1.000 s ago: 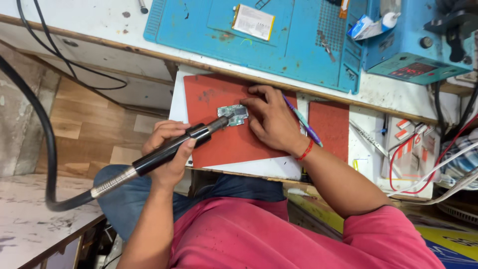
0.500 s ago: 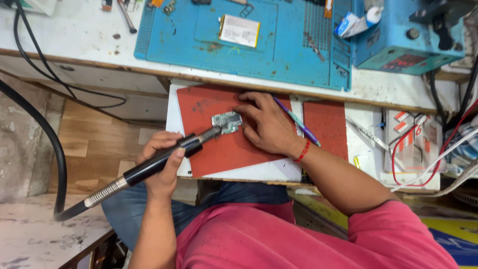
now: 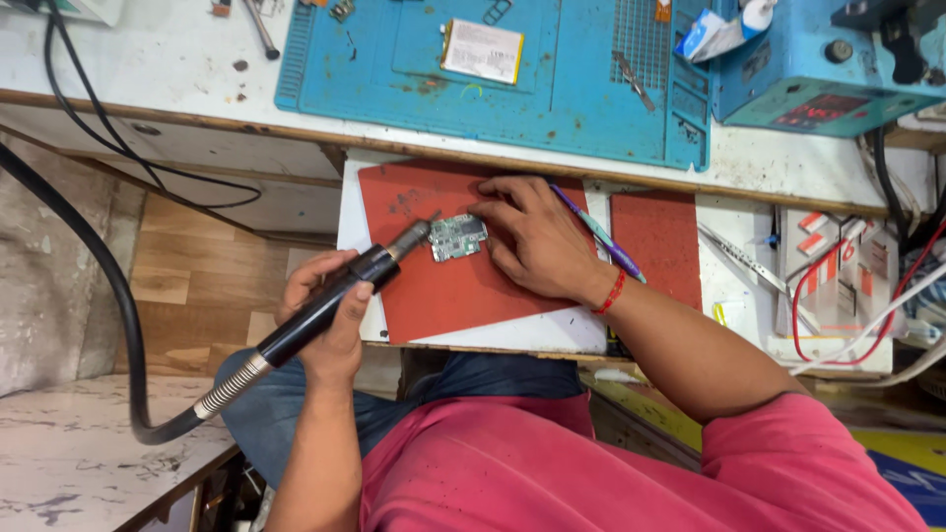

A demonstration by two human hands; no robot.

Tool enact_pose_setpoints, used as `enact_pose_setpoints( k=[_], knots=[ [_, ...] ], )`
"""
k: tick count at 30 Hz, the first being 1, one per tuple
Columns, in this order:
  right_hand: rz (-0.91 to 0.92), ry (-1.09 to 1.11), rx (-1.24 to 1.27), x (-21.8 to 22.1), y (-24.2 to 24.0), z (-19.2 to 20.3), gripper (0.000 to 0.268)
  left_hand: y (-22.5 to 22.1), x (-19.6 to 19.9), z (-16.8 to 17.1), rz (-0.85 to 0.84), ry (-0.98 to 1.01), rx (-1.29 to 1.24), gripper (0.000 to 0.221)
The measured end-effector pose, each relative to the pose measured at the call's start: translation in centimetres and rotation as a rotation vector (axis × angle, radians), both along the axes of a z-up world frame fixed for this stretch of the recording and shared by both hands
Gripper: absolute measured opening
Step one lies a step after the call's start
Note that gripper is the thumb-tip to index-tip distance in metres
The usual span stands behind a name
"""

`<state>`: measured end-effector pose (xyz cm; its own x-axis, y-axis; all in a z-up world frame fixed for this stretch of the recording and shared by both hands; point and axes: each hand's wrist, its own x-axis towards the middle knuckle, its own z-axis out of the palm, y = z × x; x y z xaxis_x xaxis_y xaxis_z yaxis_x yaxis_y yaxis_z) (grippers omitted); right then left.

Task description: The person uses a hot air gun to apply heat to a small circuit board placed on a red mat. They repeatedly reposition the board and direct the hot air at specific components while holding it steady with their other hand.

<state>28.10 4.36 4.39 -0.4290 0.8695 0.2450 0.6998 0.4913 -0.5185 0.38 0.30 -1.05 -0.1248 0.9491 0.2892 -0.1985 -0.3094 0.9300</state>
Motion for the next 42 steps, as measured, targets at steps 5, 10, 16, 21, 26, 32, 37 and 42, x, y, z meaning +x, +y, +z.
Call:
enact_pose_setpoints(
  k=[5, 10, 16, 21, 26, 32, 37, 42],
  knots=[
    [-0.006, -0.002, -0.019, 0.0, -0.2, -0.1, 0.039, -0.5, -0.2, -0.5, -0.023, 0.058, 0.007, 0.031],
    [0.009, -0.016, -0.015, -0.1, -0.1, 0.1, 0.042, -0.4, -0.4, -0.4, -0.041, 0.072, -0.034, 0.032],
    [0.007, -0.020, -0.006, -0.1, -0.2, 0.0, 0.042, -0.3, -0.3, 0.3, -0.052, 0.031, -0.012, 0.031],
    [0.011, -0.022, 0.022, 0.2, 0.0, 0.0, 0.043, 0.1, -0.3, 1.0, -0.110, 0.225, 0.153, 0.023],
    [0.037, -0.029, 0.047, 0.4, -0.1, -0.6, 0.043, -0.5, 0.1, 1.0, 0.035, 0.221, 0.113, 0.026],
    [0.044, -0.045, 0.028, 0.7, -0.1, -0.8, 0.043, -0.3, 0.3, 1.9, -0.072, 0.414, 0.259, 0.030],
    [0.038, -0.029, 0.019, 0.9, 0.0, -1.0, 0.042, -0.5, 0.5, 2.4, -0.039, 0.357, 0.176, 0.037],
    [0.047, -0.035, 0.042, 0.9, 0.0, -1.2, 0.041, -0.5, 0.2, 2.3, -0.074, 0.456, 0.227, 0.043]
  ],
)
